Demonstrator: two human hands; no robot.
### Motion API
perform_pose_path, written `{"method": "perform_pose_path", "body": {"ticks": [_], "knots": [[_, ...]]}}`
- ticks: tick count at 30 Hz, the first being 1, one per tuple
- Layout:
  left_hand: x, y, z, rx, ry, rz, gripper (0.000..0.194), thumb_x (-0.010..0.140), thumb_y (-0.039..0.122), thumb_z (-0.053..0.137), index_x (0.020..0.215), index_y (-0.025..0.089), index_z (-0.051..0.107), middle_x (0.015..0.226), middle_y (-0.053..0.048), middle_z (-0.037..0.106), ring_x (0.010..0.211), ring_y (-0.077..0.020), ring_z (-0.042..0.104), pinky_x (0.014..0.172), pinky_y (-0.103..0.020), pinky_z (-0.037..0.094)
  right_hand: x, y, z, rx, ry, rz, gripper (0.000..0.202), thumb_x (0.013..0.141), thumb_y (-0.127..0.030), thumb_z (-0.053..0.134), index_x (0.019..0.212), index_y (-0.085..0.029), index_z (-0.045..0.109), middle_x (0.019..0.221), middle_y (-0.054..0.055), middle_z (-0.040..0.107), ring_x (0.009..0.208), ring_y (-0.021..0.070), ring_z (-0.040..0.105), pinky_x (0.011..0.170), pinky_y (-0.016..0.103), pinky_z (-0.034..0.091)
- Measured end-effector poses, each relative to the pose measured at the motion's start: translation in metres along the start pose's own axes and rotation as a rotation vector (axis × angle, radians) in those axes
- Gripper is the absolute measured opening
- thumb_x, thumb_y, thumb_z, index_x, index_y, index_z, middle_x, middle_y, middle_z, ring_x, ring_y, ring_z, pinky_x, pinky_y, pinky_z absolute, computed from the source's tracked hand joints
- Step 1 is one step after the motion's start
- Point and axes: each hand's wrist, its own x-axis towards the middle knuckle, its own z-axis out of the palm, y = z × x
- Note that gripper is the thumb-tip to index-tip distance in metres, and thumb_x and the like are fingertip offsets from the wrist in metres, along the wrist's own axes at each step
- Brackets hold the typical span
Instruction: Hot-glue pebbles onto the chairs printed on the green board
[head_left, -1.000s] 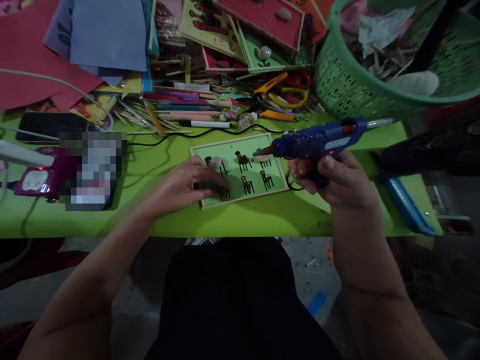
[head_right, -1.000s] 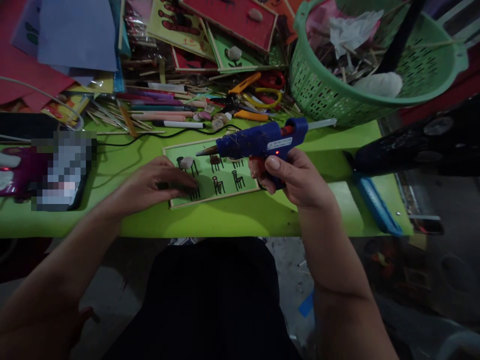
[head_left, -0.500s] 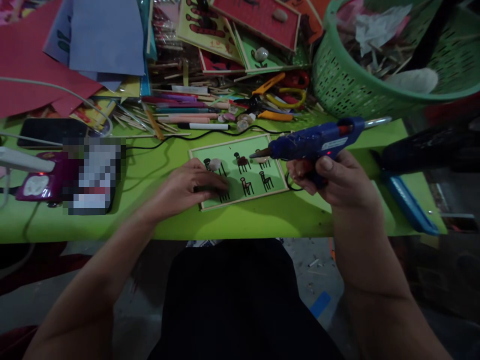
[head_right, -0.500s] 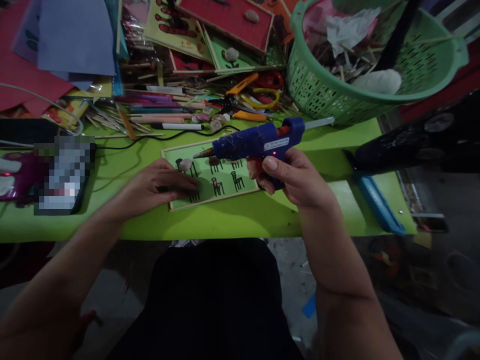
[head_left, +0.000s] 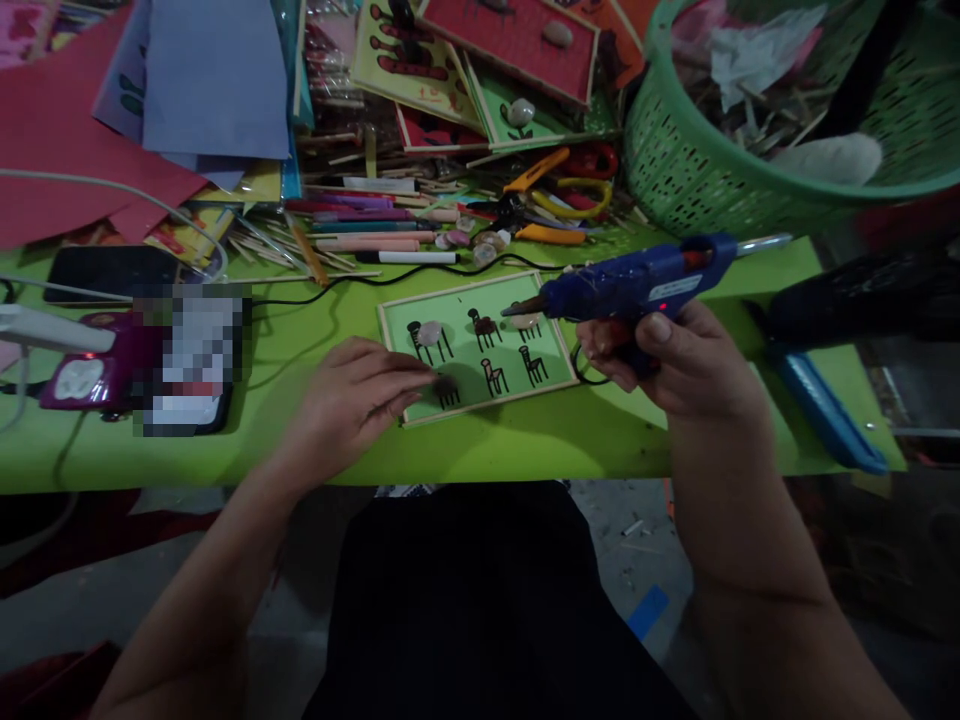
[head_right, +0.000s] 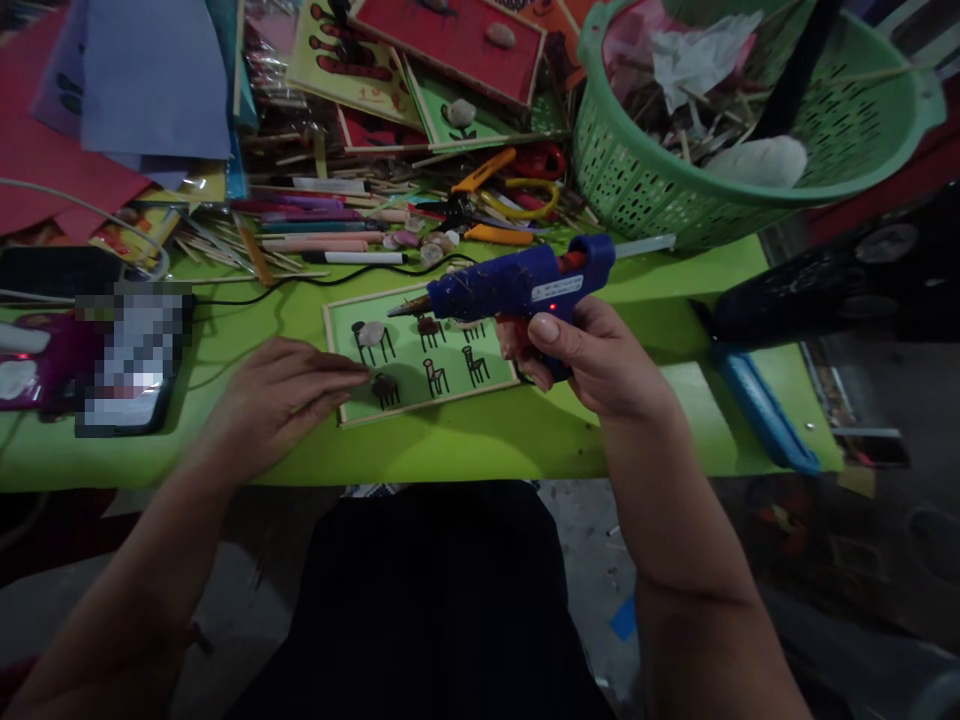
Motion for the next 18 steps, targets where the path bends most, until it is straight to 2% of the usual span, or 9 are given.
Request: {"method": "perform_pose_path", "body": {"ticks": [4, 9, 15, 18], "knots": [[-0.016, 0.013, 0.009, 0.120, -0.026, -0.047, 0.033, 0.104, 0.035, 0.049, 0.130, 0.031, 0.069, 0.125, -0.004, 0.075, 0.112, -0.0264, 0.065, 0.100, -0.044, 0.047, 0.001, -0.001, 0.001, -0.006, 0.008, 0.000, 0.028, 0.085, -0.046, 0.076, 0.081, -0.018, 0.072, 0.074, 0.005, 0.067, 0.048, 0.0092, 0.050, 0.037, 0.022, 0.033], [-0.027, 0.025, 0.019, 0.210, -0.096, -0.049, 0.049, 0.103, 0.039, 0.049, 0.149, 0.024, 0.054, 0.143, -0.010, 0.063, 0.125, -0.0314, 0.057, 0.104, -0.045, 0.044, 0.001, -0.001, 0.000, -0.011, 0.001, -0.002, 0.030, 0.086, -0.045, 0.076, 0.081, -0.016, 0.072, 0.072, 0.004, 0.066, 0.047, 0.0078, 0.049, 0.038, 0.021, 0.034], [-0.026, 0.028, 0.022, 0.278, -0.117, -0.014, 0.053, 0.104, 0.045, 0.046, 0.152, 0.022, 0.049, 0.141, -0.011, 0.064, 0.122, -0.0310, 0.057, 0.100, -0.044, 0.044, 0.000, 0.000, -0.002, -0.014, 0.003, -0.006, 0.028, 0.087, -0.045, 0.074, 0.084, -0.017, 0.074, 0.073, 0.004, 0.066, 0.048, 0.0086, 0.050, 0.038, 0.022, 0.034], [-0.024, 0.029, 0.021, 0.304, -0.109, -0.018, 0.050, 0.104, 0.043, 0.048, 0.150, 0.023, 0.051, 0.137, -0.010, 0.066, 0.120, -0.0308, 0.058, 0.098, -0.043, 0.045, 0.000, 0.000, -0.002, -0.013, -0.006, -0.023, 0.027, 0.088, -0.045, 0.073, 0.084, -0.018, 0.074, 0.074, 0.004, 0.067, 0.048, 0.0088, 0.050, 0.038, 0.022, 0.034]]}}
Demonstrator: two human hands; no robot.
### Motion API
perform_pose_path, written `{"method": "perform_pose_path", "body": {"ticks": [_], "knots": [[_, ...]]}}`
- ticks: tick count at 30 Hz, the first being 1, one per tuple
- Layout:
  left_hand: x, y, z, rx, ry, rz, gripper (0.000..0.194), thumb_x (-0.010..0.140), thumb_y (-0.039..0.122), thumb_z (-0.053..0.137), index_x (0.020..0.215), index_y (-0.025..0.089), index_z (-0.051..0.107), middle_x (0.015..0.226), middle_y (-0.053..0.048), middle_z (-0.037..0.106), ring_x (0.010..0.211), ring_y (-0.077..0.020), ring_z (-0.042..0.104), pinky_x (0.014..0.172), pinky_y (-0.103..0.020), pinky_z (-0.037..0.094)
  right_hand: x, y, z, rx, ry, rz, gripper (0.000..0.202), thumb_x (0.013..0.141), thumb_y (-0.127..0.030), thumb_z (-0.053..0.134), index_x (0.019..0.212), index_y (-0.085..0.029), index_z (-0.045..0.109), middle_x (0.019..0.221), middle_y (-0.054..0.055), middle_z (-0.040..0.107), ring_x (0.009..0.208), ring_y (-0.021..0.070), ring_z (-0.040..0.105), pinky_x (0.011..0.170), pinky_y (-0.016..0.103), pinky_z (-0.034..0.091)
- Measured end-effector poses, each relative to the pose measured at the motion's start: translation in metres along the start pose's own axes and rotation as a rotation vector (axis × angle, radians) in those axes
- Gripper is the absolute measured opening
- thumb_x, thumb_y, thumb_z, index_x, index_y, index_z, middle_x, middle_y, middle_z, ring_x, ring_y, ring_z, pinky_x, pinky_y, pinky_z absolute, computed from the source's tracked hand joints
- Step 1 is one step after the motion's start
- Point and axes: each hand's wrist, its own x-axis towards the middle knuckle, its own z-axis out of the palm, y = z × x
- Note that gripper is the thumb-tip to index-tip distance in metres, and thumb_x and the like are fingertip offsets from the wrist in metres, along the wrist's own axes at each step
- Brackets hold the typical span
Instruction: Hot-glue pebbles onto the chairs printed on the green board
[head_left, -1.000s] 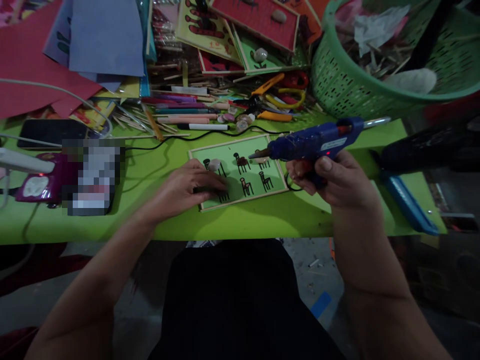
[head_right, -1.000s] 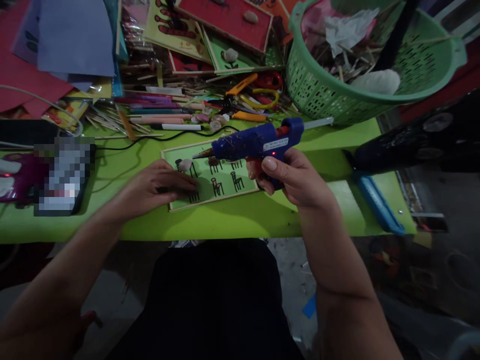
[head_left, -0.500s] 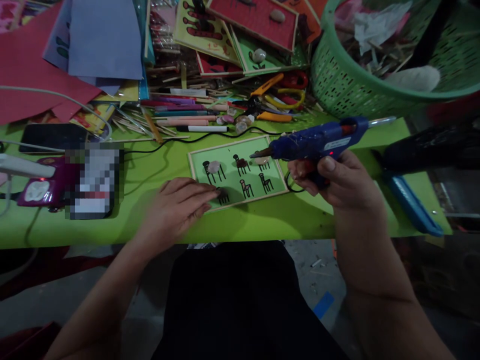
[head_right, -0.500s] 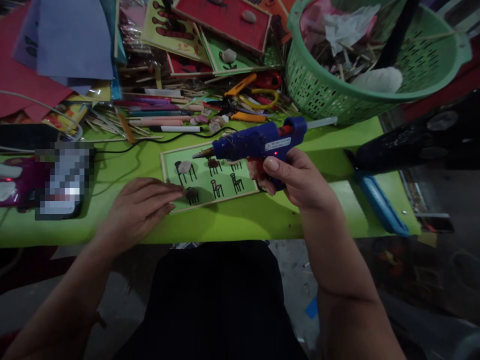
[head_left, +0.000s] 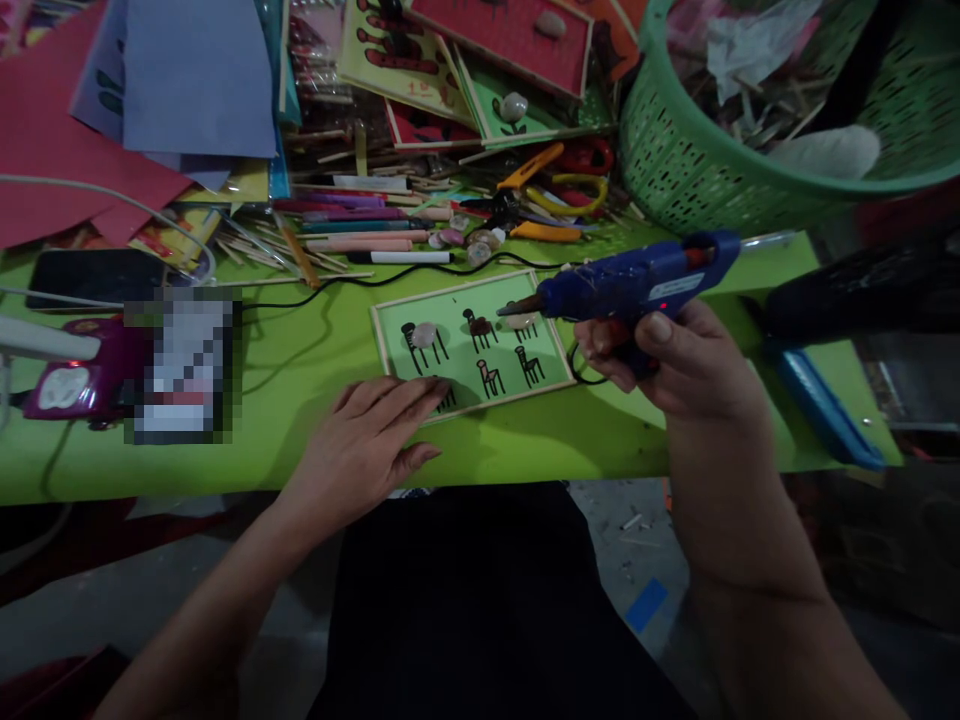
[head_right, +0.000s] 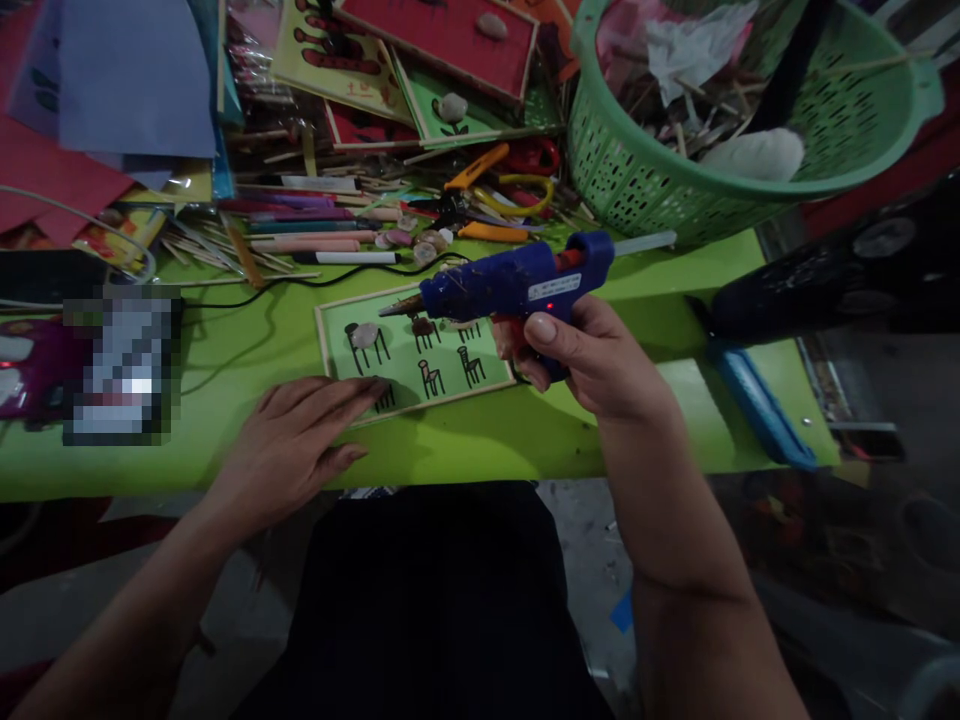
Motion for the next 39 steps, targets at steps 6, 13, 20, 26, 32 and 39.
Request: {"method": "perform_pose_path", "body": {"ticks": [6, 13, 20, 26, 32, 39], "knots": [[0.002, 0.003, -0.001, 0.031, 0.024, 0.025, 0.047, 0.103, 0.038, 0.051, 0.147, 0.023, 0.054, 0.132, -0.010, 0.070, 0.116, -0.0305, 0.061, 0.093, -0.043, 0.046, -0.001, -0.001, 0.001, 0.009, 0.012, 0.017, 0.027, 0.087, -0.045, 0.074, 0.082, -0.018, 0.072, 0.076, 0.005, 0.068, 0.048, 0.0088, 0.050, 0.038, 0.022, 0.033], [-0.001, 0.006, 0.000, 0.009, 0.016, -0.001, 0.052, 0.103, 0.039, 0.051, 0.151, 0.022, 0.049, 0.137, -0.011, 0.068, 0.118, -0.0308, 0.060, 0.097, -0.044, 0.044, -0.002, -0.001, 0.001, -0.010, 0.050, 0.019, 0.029, 0.085, -0.047, 0.076, 0.081, -0.018, 0.074, 0.071, 0.003, 0.065, 0.047, 0.0088, 0.050, 0.036, 0.022, 0.034], [-0.010, 0.005, -0.002, 0.023, 0.052, -0.080, 0.056, 0.103, 0.042, 0.049, 0.156, 0.027, 0.042, 0.146, -0.010, 0.062, 0.122, -0.0316, 0.059, 0.099, -0.044, 0.043, -0.002, -0.006, 0.004, 0.008, 0.102, 0.017, 0.031, 0.079, -0.047, 0.082, 0.076, -0.017, 0.074, 0.069, 0.004, 0.064, 0.048, 0.0104, 0.052, 0.035, 0.022, 0.034], [-0.006, 0.008, 0.001, 0.022, 0.037, -0.018, 0.053, 0.103, 0.041, 0.049, 0.153, 0.022, 0.046, 0.145, -0.010, 0.063, 0.124, -0.0312, 0.058, 0.100, -0.045, 0.042, -0.001, -0.009, 0.006, 0.009, 0.133, 0.017, 0.033, 0.078, -0.049, 0.082, 0.075, -0.018, 0.072, 0.071, 0.004, 0.064, 0.047, 0.0096, 0.049, 0.035, 0.023, 0.032], [0.001, 0.008, 0.000, 0.049, 0.082, 0.021, 0.042, 0.103, 0.036, 0.052, 0.140, 0.019, 0.060, 0.126, -0.012, 0.074, 0.116, -0.0311, 0.063, 0.096, -0.045, 0.043, -0.001, -0.009, 0.005, 0.019, 0.140, 0.019, 0.035, 0.076, -0.052, 0.084, 0.074, -0.019, 0.070, 0.070, 0.003, 0.062, 0.049, 0.0105, 0.048, 0.034, 0.024, 0.030], [0.001, 0.010, 0.001, 0.031, 0.055, 0.002, 0.044, 0.103, 0.036, 0.052, 0.143, 0.019, 0.058, 0.130, -0.012, 0.072, 0.117, -0.0304, 0.063, 0.096, -0.045, 0.045, -0.001, -0.009, 0.004, -0.001, 0.131, 0.033, 0.037, 0.078, -0.054, 0.081, 0.074, -0.019, 0.068, 0.072, 0.002, 0.063, 0.048, 0.0092, 0.047, 0.035, 0.023, 0.030]]}}
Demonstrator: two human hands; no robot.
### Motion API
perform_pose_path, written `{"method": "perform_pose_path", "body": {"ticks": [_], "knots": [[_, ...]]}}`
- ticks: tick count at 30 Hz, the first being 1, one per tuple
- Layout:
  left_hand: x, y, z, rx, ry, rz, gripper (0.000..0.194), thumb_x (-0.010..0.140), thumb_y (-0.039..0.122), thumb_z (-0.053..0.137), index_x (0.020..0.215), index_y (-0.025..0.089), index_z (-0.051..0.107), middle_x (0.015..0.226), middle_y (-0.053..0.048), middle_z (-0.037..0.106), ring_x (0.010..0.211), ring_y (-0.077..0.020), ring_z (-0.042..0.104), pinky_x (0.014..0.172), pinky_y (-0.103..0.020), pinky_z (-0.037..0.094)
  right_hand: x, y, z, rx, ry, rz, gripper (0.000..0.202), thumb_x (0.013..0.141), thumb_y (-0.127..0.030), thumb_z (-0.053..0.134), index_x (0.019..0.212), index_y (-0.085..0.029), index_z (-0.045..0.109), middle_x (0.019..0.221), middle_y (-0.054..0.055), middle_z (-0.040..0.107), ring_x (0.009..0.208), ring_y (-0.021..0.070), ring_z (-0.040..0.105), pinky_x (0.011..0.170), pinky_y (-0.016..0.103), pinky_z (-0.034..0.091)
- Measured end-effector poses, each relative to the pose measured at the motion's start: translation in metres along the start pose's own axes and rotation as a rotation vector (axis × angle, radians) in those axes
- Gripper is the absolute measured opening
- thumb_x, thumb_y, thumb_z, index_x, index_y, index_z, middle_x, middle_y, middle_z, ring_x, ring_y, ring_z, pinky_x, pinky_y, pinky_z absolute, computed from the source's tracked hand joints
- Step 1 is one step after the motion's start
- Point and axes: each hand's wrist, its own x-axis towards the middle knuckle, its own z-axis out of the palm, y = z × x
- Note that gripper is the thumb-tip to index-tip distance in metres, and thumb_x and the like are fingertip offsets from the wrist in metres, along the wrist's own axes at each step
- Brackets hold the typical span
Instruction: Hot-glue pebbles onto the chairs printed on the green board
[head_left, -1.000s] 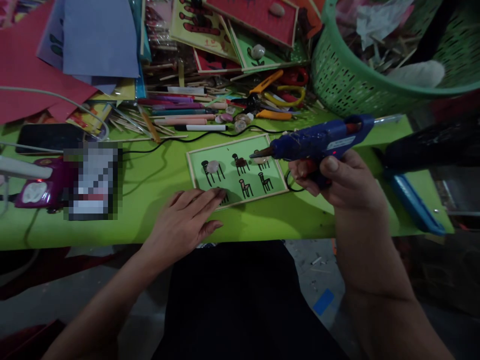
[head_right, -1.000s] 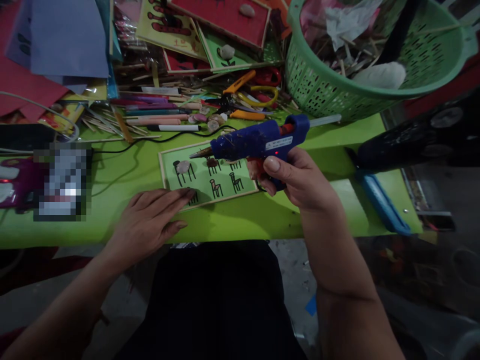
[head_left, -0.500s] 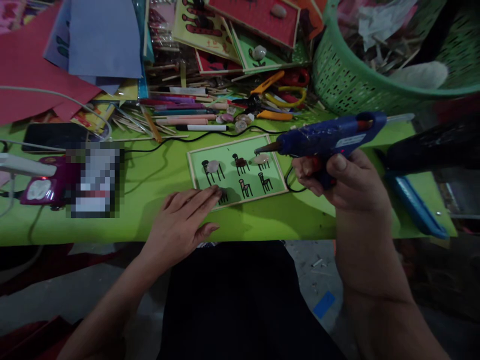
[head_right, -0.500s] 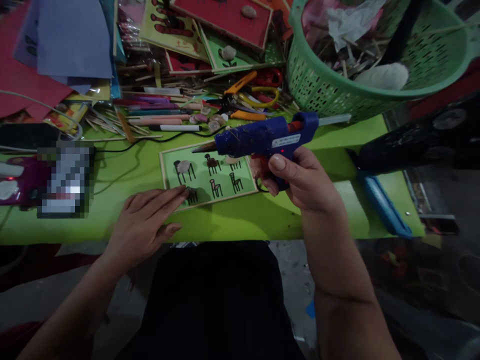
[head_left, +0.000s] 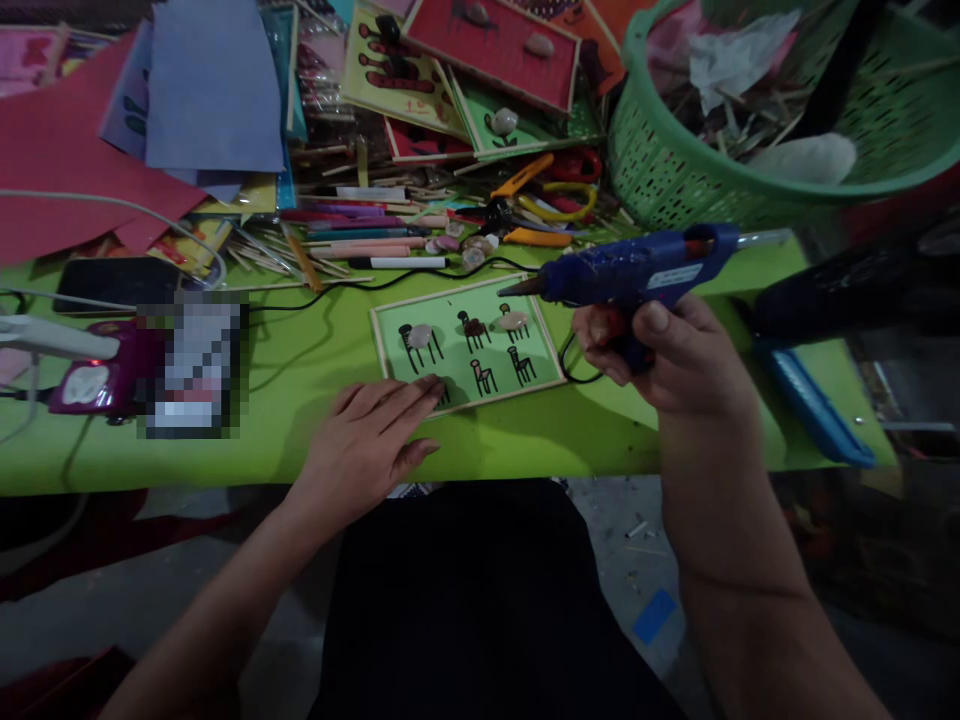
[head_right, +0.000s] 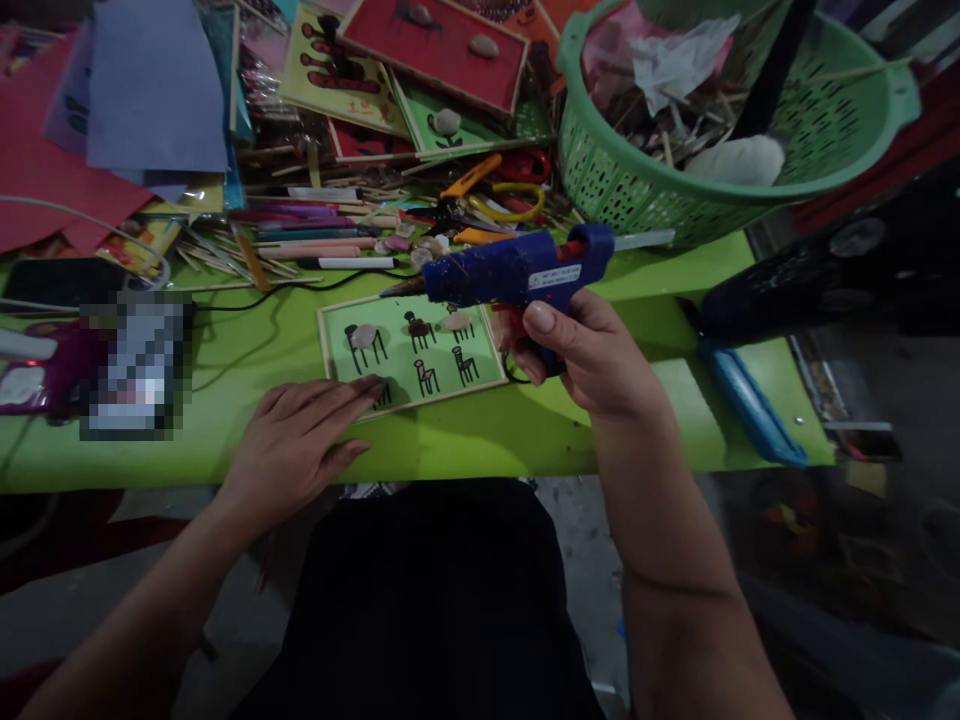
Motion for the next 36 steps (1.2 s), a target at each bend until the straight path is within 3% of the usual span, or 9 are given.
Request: {"method": "perform_pose_path", "body": {"ticks": [4, 9, 12, 18, 22, 26, 28, 31, 36], "knots": [[-0.004, -0.002, 0.001, -0.038, 0.023, -0.028, 0.048, 0.103, 0.039, 0.050, 0.147, 0.021, 0.054, 0.137, -0.010, 0.069, 0.120, -0.0306, 0.062, 0.098, -0.045, 0.045, 0.001, 0.001, -0.001, 0.009, 0.000, 0.014, 0.042, 0.074, -0.056, 0.083, 0.073, -0.017, 0.067, 0.071, 0.002, 0.065, 0.045, 0.0071, 0.046, 0.037, 0.022, 0.032], [0.002, -0.012, -0.010, -0.041, 0.199, -0.052, 0.043, 0.104, 0.040, 0.047, 0.139, 0.019, 0.062, 0.135, -0.010, 0.070, 0.115, -0.0287, 0.064, 0.095, -0.043, 0.046, -0.001, 0.001, -0.004, 0.026, 0.020, 0.058, 0.043, 0.073, -0.058, 0.083, 0.075, -0.018, 0.068, 0.071, 0.001, 0.064, 0.042, 0.0067, 0.044, 0.039, 0.024, 0.031], [0.015, -0.024, -0.019, -0.061, 0.245, -0.091, 0.038, 0.104, 0.037, 0.049, 0.135, 0.022, 0.064, 0.132, -0.008, 0.072, 0.115, -0.0272, 0.065, 0.096, -0.042, 0.046, -0.001, 0.001, -0.005, -0.002, 0.043, 0.050, 0.043, 0.072, -0.059, 0.083, 0.077, -0.018, 0.070, 0.074, 0.003, 0.066, 0.044, 0.0081, 0.045, 0.040, 0.026, 0.030], [0.057, -0.055, -0.024, -0.166, 0.259, -0.130, 0.034, 0.102, 0.035, 0.052, 0.128, 0.021, 0.069, 0.120, -0.009, 0.076, 0.110, -0.0273, 0.068, 0.097, -0.042, 0.048, 0.002, 0.000, -0.016, -0.080, 0.154, -0.041, 0.037, 0.075, -0.056, 0.082, 0.083, -0.022, 0.071, 0.080, 0.004, 0.070, 0.048, 0.0113, 0.048, 0.041, 0.028, 0.034], [0.098, -0.073, -0.022, -0.238, 0.179, -0.138, 0.036, 0.099, 0.035, 0.055, 0.124, 0.017, 0.073, 0.119, -0.011, 0.077, 0.113, -0.0303, 0.068, 0.098, -0.043, 0.049, -0.005, -0.010, -0.038, -0.179, 0.318, -0.099, 0.036, 0.073, -0.055, 0.084, 0.082, -0.023, 0.071, 0.075, 0.003, 0.068, 0.050, 0.0116, 0.049, 0.042, 0.028, 0.037], [0.141, -0.081, -0.019, -0.264, 0.108, -0.174, 0.034, 0.096, 0.032, 0.056, 0.122, 0.021, 0.075, 0.121, -0.008, 0.077, 0.109, -0.0281, 0.069, 0.096, -0.040, 0.051, -0.019, -0.021, -0.062, -0.259, 0.448, -0.111, 0.034, 0.071, -0.050, 0.085, 0.082, -0.021, 0.072, 0.079, 0.003, 0.070, 0.051, 0.0098, 0.049, 0.043, 0.026, 0.039], [0.158, -0.085, -0.014, -0.251, 0.090, -0.170, 0.032, 0.093, 0.028, 0.057, 0.118, 0.021, 0.076, 0.119, -0.007, 0.077, 0.110, -0.0271, 0.069, 0.097, -0.038, 0.050, -0.025, -0.021, -0.071, -0.295, 0.473, -0.089, 0.033, 0.072, -0.049, 0.084, 0.083, -0.020, 0.071, 0.083, 0.003, 0.071, 0.051, 0.0094, 0.049, 0.044, 0.026, 0.039], [0.177, -0.091, -0.003, -0.167, 0.080, -0.177, 0.030, 0.092, 0.027, 0.057, 0.114, 0.019, 0.077, 0.114, -0.009, 0.078, 0.110, -0.0272, 0.068, 0.099, -0.038, 0.048, -0.026, -0.015, -0.081, -0.343, 0.480, -0.033, 0.033, 0.074, -0.050, 0.083, 0.080, -0.020, 0.070, 0.071, 0.001, 0.067, 0.052, 0.0105, 0.050, 0.047, 0.026, 0.039], [0.186, -0.099, 0.010, -0.088, 0.096, -0.230, 0.026, 0.091, 0.029, 0.061, 0.109, 0.018, 0.077, 0.113, -0.011, 0.076, 0.110, -0.0302, 0.065, 0.100, -0.043, 0.046, -0.011, 0.003, -0.085, -0.452, 0.398, 0.097, 0.036, 0.079, -0.053, 0.079, 0.074, -0.019, 0.066, 0.053, -0.002, 0.057, 0.051, 0.0113, 0.049, 0.051, 0.026, 0.036]]}}
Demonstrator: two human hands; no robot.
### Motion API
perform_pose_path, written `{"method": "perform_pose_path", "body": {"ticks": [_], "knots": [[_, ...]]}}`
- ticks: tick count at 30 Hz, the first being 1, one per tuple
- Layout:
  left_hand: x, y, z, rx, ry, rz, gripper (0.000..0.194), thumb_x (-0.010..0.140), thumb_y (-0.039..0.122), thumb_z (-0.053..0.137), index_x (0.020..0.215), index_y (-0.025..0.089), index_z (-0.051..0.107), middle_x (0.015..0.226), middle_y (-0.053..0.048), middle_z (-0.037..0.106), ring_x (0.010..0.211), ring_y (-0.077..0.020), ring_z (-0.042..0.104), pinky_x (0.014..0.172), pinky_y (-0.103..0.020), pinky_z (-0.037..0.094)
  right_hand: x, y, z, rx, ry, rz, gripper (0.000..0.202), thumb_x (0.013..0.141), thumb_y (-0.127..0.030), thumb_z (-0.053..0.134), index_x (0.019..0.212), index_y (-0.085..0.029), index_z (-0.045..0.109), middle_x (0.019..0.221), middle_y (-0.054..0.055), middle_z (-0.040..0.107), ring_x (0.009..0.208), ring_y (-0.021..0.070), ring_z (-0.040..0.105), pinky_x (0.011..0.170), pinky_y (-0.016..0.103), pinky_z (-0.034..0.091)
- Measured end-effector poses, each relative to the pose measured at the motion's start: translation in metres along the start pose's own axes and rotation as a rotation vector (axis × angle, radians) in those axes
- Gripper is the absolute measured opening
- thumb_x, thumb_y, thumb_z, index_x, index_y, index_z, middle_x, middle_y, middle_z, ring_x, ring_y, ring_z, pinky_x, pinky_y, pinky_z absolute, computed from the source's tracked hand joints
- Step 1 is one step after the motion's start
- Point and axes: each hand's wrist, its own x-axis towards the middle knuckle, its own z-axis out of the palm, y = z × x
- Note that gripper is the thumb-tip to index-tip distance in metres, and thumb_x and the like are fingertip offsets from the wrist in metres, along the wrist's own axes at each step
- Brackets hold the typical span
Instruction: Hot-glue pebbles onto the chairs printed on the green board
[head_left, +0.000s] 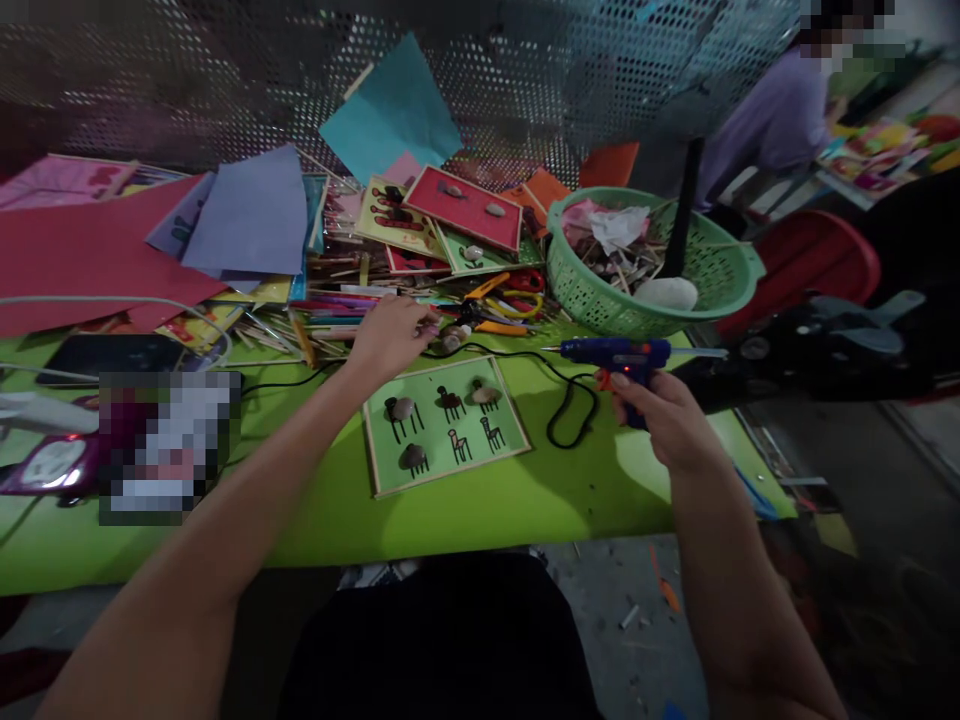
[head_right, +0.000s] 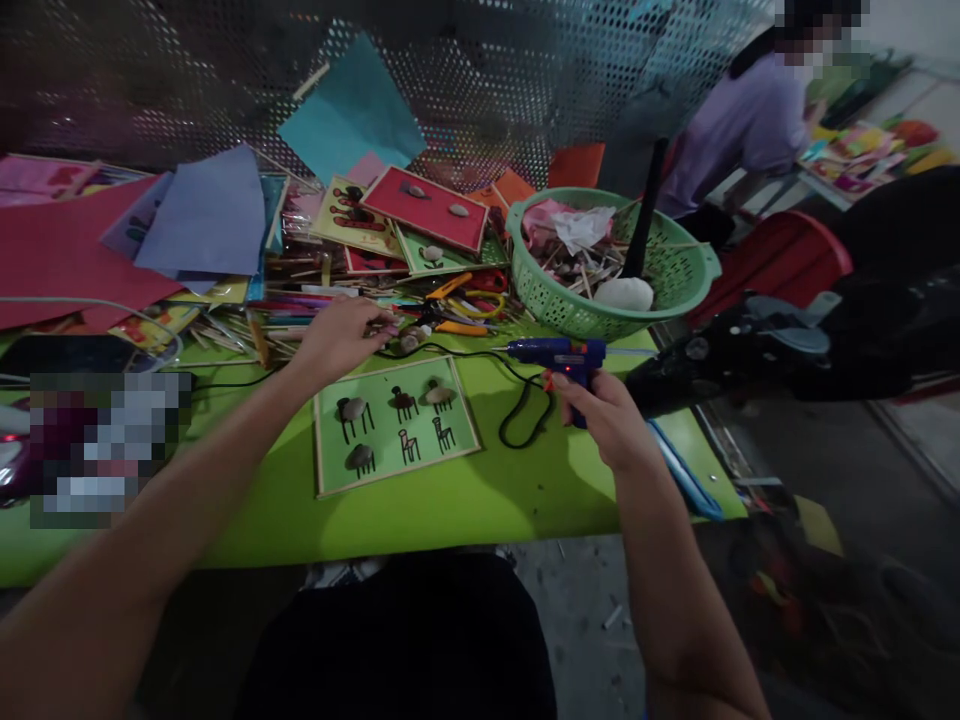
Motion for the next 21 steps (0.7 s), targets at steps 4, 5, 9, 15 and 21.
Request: {"method": "perform_pose_path", "body": {"ticks": [4, 5, 9, 15, 21], "knots": [[-0.002, -0.002, -0.001, -0.042, 0.019, -0.039, 0.024, 0.092, 0.032, 0.062, 0.104, 0.016, 0.076, 0.108, -0.011, 0.076, 0.105, -0.0303, 0.066, 0.097, -0.042, 0.048, 0.012, 0.009, 0.011, 0.005, -0.013, 0.103, 0.039, 0.076, -0.056, 0.079, 0.081, -0.020, 0.066, 0.054, -0.003, 0.058, 0.050, 0.0114, 0.049, 0.051, 0.026, 0.035], [-0.001, -0.002, -0.002, -0.048, 0.020, -0.051, 0.025, 0.093, 0.032, 0.061, 0.105, 0.016, 0.076, 0.107, -0.012, 0.076, 0.104, -0.0303, 0.066, 0.097, -0.042, 0.048, 0.014, 0.010, 0.013, 0.005, -0.021, 0.128, 0.040, 0.076, -0.057, 0.079, 0.085, -0.019, 0.067, 0.055, -0.003, 0.059, 0.050, 0.0113, 0.049, 0.051, 0.026, 0.035], [0.005, -0.004, -0.003, -0.013, -0.001, -0.090, 0.028, 0.093, 0.030, 0.060, 0.111, 0.015, 0.076, 0.107, -0.012, 0.076, 0.107, -0.0311, 0.065, 0.096, -0.042, 0.049, 0.017, 0.009, 0.016, -0.025, -0.063, 0.168, 0.045, 0.075, -0.060, 0.077, 0.092, -0.018, 0.070, 0.056, -0.003, 0.061, 0.050, 0.0114, 0.050, 0.052, 0.026, 0.035], [0.018, 0.003, 0.002, 0.123, -0.045, -0.111, 0.030, 0.091, 0.039, 0.062, 0.104, 0.016, 0.077, 0.112, -0.015, 0.073, 0.118, -0.0346, 0.060, 0.098, -0.043, 0.049, 0.017, 0.003, 0.019, -0.122, -0.081, 0.148, 0.048, 0.073, -0.066, 0.077, 0.076, -0.019, 0.065, 0.051, -0.002, 0.058, 0.052, 0.0125, 0.049, 0.055, 0.027, 0.034], [0.025, 0.014, 0.003, 0.143, -0.023, -0.160, 0.025, 0.089, 0.036, 0.062, 0.095, 0.017, 0.077, 0.105, -0.016, 0.076, 0.111, -0.0358, 0.064, 0.091, -0.046, 0.051, 0.016, 0.003, 0.026, -0.105, -0.130, 0.103, 0.048, 0.076, -0.066, 0.074, 0.077, -0.019, 0.063, 0.053, -0.002, 0.059, 0.054, 0.0136, 0.050, 0.056, 0.028, 0.036]]}}
